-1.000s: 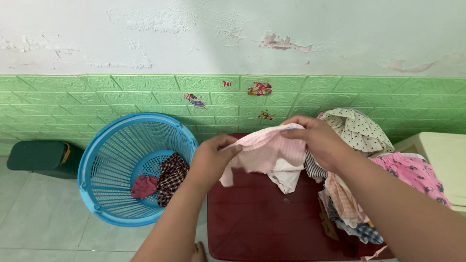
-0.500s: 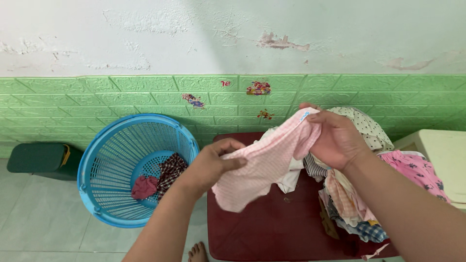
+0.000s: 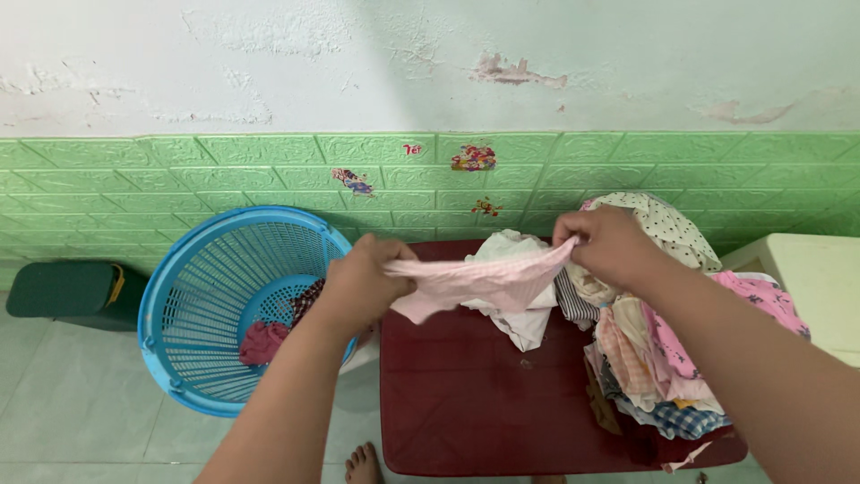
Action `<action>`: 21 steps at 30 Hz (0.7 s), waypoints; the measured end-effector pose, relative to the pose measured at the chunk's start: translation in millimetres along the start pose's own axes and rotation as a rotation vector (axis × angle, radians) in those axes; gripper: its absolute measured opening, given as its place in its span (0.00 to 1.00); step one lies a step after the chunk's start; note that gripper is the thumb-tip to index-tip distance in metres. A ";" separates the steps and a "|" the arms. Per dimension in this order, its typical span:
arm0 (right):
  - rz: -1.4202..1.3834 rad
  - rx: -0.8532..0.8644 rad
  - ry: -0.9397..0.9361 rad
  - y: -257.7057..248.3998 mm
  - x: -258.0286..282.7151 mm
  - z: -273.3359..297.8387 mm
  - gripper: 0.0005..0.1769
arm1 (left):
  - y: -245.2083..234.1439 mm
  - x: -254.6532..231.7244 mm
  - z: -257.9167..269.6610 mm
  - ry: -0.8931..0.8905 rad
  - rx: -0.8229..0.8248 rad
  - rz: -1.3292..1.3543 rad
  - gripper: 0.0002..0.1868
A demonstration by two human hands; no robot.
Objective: The person folds multiple small garments one by one, including a white cloth, a pink checkered top, a yellow patterned top, and a pink floral top. Each item is smoothed and folded on a red stool, then stacked on top of the previous folded items.
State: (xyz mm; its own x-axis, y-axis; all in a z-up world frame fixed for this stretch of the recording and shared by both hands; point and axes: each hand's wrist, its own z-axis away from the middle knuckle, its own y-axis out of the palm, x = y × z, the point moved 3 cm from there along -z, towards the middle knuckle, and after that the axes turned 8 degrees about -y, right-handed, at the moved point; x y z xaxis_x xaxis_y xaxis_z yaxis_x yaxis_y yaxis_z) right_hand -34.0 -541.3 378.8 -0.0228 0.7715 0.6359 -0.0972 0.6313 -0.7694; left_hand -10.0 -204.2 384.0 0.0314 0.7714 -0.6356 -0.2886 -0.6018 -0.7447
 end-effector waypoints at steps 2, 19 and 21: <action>0.504 -0.128 -0.165 -2.1 -0.3 -1.7 0.10 | 0.0 -4.9 1.6 0.047 -0.046 -0.135 0.16; 0.352 0.107 0.003 29.8 20.0 14.2 0.19 | 4.9 4.9 -29.5 -0.079 0.034 0.184 0.12; 0.009 0.141 0.010 49.3 37.2 3.6 0.23 | 10.0 -13.8 -29.9 -0.038 0.055 0.136 0.13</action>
State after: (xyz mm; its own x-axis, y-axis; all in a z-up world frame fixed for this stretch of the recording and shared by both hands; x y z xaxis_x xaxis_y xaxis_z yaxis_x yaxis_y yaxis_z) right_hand -43.3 -481.8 364.7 -0.0148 0.7785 0.6275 -0.2364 0.6071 -0.7587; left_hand 15.4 -227.0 379.2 -0.0470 0.6916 -0.7207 -0.3400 -0.6895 -0.6395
